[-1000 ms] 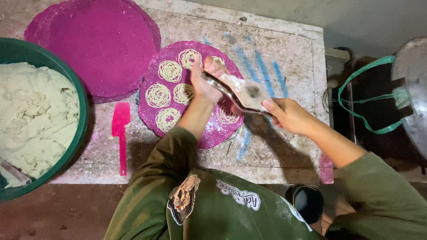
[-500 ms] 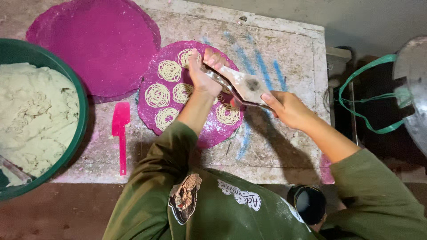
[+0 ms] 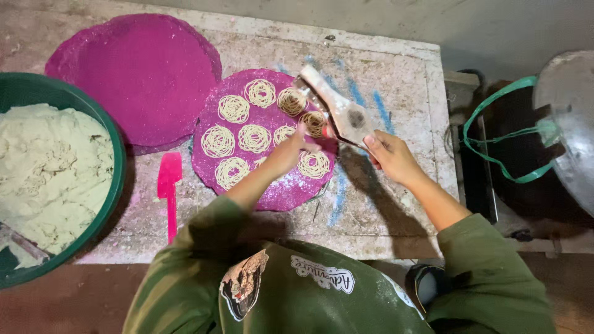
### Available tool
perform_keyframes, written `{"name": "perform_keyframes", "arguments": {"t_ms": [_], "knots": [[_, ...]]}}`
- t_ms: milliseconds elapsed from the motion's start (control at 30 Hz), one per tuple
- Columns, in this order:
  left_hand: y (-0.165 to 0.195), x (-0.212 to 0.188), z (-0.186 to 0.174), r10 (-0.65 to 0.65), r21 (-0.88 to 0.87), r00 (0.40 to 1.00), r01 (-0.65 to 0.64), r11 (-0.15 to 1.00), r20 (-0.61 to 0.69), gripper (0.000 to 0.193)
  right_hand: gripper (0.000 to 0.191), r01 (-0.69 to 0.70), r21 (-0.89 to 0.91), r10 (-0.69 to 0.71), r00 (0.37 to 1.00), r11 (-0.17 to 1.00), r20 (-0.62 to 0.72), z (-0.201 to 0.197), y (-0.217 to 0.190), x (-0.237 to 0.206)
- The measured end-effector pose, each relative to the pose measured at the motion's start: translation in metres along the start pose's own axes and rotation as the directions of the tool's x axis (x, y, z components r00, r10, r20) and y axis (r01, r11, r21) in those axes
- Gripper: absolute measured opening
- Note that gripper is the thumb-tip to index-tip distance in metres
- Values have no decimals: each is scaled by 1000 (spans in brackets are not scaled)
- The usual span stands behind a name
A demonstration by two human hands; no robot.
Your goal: The person uses a manual dough press to extrude dough into spiral shapes onto a pink tray. They repeatedly scoop dough from a green bowl, load the press, and squeeze the handle to form noodles, then scrape the press clean and repeat.
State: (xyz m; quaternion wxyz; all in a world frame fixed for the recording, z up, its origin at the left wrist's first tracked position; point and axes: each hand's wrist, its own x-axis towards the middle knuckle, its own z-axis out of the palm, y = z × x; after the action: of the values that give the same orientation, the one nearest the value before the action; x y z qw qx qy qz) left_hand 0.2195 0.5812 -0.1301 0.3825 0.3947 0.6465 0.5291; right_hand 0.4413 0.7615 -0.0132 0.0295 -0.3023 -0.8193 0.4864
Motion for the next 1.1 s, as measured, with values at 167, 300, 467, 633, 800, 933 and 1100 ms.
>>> {"name": "perform_keyframes", "arguments": {"t_ms": [167, 300, 467, 633, 800, 933, 1100], "knots": [[43, -80, -32, -5, 714, 1000, 19, 700, -21, 63, 59, 55, 116, -43, 993, 992, -106, -4, 12, -23], [67, -133, -88, 1, 705, 945, 244, 665, -328, 42, 67, 129, 245, -106, 989, 961, -105, 3, 6, -45], [77, -235, -199, 432, 739, 645, 328, 589, -630, 36, 76, 279, 437, -229, 959, 855, -165, 44, 12, -83], [78, -317, -265, 543, 746, 526, 335, 575, -655, 24, 83, 286, 723, -153, 957, 629, -246, 114, 43, -112], [49, -260, -238, 363, 609, 686, 148, 779, -631, 27, 79, 297, 776, 132, 890, 557, -436, 192, 53, -103], [24, -151, -237, 240, 711, 823, 252, 657, -514, 38, 74, 344, 733, 210, 810, 587, -548, 220, 47, -100], [12, -102, -240, -116, 801, 836, 548, 242, -536, 46, 78, 451, 639, 175, 716, 623, -676, 233, 62, -138]]}}
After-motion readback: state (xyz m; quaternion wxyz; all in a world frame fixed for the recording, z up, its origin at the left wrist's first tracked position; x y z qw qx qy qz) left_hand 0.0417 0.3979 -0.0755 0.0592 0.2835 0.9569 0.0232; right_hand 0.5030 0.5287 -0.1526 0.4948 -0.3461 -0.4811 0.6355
